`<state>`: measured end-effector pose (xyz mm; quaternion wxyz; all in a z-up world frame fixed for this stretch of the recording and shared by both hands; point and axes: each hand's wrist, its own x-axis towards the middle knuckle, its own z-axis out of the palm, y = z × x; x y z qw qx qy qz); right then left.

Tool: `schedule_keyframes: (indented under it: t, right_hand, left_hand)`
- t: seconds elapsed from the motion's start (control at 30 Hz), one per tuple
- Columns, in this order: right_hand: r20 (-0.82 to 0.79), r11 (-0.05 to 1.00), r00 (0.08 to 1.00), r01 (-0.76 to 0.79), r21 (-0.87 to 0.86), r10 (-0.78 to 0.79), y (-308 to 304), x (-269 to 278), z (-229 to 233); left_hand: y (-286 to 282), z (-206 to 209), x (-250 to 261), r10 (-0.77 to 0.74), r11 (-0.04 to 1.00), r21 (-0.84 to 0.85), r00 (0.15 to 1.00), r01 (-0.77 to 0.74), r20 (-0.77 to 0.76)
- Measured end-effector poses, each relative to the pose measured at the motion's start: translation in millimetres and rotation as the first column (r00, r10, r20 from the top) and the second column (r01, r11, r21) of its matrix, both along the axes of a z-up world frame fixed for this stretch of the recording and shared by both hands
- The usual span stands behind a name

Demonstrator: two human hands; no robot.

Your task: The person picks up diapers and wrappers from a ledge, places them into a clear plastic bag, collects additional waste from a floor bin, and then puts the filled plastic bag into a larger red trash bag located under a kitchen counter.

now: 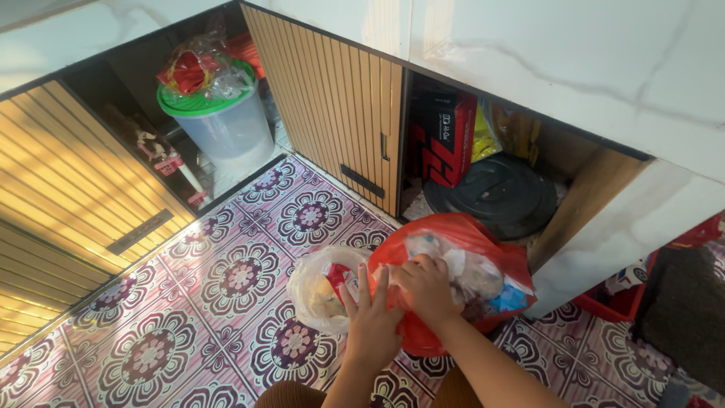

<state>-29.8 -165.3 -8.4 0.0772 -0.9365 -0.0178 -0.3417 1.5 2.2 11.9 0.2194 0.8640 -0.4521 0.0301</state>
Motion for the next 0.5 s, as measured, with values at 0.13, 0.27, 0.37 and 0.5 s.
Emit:
schedule_keyframes:
  t: [0.13,0.27,0.37,0.5]
  right_hand:
    - [-0.237,0.996,0.967,-0.086,0.029,0.090,2,3,-4]
    - [-0.358,0.982,0.919,-0.188,-0.032,0.164,-11,-32,-21]
    - [-0.359,0.957,0.889,-0.280,0.070,0.286,-33,-47,-18]
    - [-0.539,0.956,0.790,-0.216,0.200,0.291,-45,-55,3]
  left_hand:
    - [8,9,7,0.091,0.956,0.291,0.984,-0.043,-0.154]
    - [10,-7,-2,0.008,0.998,-0.065,1.000,-0.008,0.003]
    - [6,-15,-13,-0.005,0.979,-0.201,0.990,0.035,0.143]
    - [0,-1,-12,-0.055,0.982,-0.177,0.998,0.060,0.031]
